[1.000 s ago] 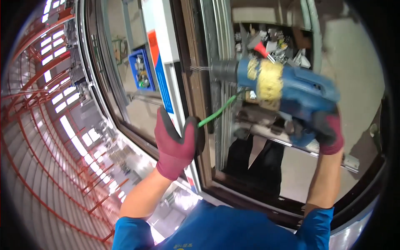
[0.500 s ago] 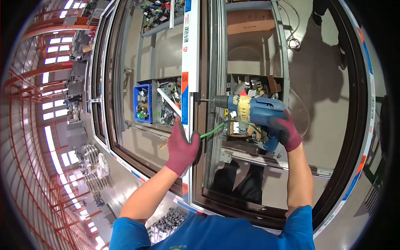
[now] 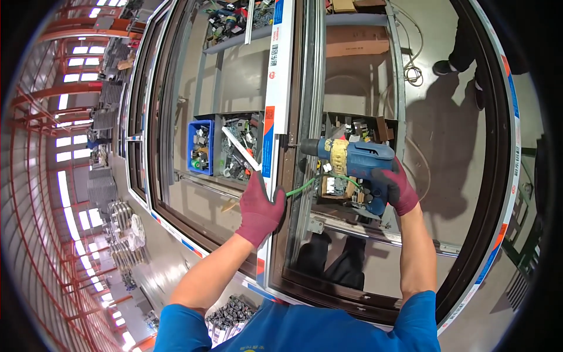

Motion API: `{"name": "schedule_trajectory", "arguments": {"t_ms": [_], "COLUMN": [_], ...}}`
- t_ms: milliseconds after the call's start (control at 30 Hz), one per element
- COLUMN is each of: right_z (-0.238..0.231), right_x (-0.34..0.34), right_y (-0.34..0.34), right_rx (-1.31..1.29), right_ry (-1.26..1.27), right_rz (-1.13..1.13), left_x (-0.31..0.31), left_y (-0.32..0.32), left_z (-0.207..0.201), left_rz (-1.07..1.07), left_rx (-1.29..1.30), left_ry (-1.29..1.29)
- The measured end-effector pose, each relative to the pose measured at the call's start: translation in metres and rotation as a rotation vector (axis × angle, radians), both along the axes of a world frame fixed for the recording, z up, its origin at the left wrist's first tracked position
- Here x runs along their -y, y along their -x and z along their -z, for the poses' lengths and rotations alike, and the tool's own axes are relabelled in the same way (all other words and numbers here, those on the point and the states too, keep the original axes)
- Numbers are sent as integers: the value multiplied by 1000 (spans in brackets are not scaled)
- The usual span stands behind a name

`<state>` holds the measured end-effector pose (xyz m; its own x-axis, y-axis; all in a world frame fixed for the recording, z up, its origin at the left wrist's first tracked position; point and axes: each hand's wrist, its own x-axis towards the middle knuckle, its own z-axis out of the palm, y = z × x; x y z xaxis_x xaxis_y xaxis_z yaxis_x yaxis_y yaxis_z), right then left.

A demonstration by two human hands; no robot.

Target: Assemble aluminum window frames by joining profile sections, using an electric drill to secure them with screws, and hammering components into place.

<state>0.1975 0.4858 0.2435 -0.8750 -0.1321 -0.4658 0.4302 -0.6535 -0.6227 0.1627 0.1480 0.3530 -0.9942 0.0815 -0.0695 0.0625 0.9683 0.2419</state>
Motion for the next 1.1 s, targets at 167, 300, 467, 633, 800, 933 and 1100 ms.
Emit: {"name": "schedule_trajectory", "arguments": {"t_ms": [167, 300, 467, 633, 800, 933, 1100], "right_z": [-13, -10, 4, -9, 4, -4, -6], "right_x": [2, 3, 4, 3, 2, 1, 11], "right_y": [-2, -4, -7, -5, -9, -5, -1], "right_rx": [-7, 11, 8, 2, 4, -27, -53], "right_ry": [-23, -65, -75, -61, -75, -13, -75], "right_rz": [23, 23, 37, 13, 32, -21, 1], "left_x": [-3, -2, 1, -1, -1, -13, -4], "left_y": [2, 2, 2, 1, -1, 7, 2], "left_z": [-1, 2, 4, 1, 3, -17, -6], "left_rz": [-20, 54, 49, 87, 92, -64, 18], "left_rx": [26, -44, -14, -78, -112, 170, 2], "left_ry": [-18, -45, -18, 4, 35, -30, 4]}}
